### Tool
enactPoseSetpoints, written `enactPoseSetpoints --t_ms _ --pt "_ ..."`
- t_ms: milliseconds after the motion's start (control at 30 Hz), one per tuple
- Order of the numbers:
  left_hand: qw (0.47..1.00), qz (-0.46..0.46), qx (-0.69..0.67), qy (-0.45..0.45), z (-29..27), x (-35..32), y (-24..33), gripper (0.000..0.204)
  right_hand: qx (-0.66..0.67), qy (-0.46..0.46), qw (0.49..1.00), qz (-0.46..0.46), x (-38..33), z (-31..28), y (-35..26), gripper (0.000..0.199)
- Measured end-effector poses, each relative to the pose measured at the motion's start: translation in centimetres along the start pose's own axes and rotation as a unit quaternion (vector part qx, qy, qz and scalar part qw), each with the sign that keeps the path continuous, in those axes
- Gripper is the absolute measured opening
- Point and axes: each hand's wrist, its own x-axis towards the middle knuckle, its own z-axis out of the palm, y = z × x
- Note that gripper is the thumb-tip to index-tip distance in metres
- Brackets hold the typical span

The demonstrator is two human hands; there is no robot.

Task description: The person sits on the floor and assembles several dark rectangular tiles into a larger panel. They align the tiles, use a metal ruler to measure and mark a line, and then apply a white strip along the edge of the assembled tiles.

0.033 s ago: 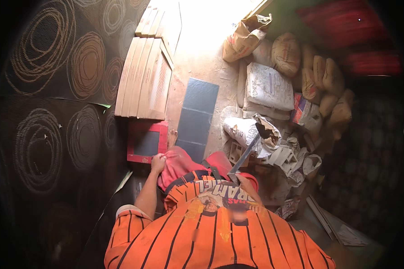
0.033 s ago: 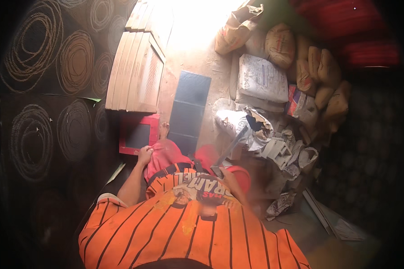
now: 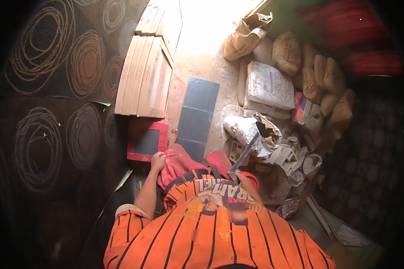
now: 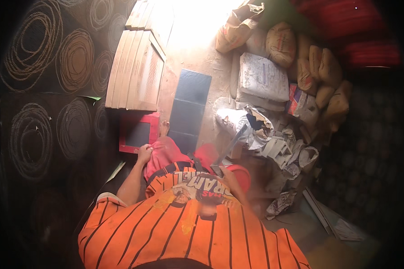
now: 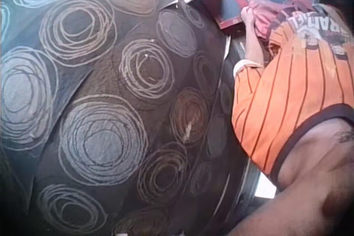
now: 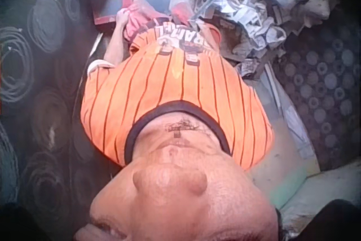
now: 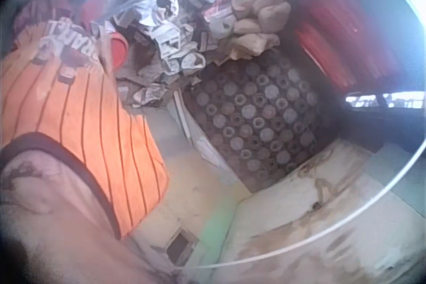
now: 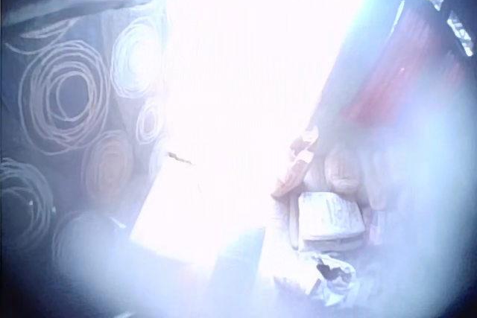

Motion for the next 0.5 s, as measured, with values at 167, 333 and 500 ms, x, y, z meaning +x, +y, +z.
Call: enactPoseSetpoints --t_ms 167,333,500 --pt "0.995 0.073 0.065 0.002 0.4 -1.9 10.1 0.058 -0.023 -0.015 0.997 -0.066 3.8 -1.1 0.1 0.040" --pt "0.878 0.136 -0.329 -0.321 7.9 -10.6 21.3 0.056 0.056 0.041 0.979 -0.194 5.6 -1.0 -1.0 0.041" --pt "0.854 -0.027 -0.488 -0.178 11.8 -15.9 22.0 0.038 0.123 -0.147 0.954 -0.230 2.5 -4.3 1.1 0.042"
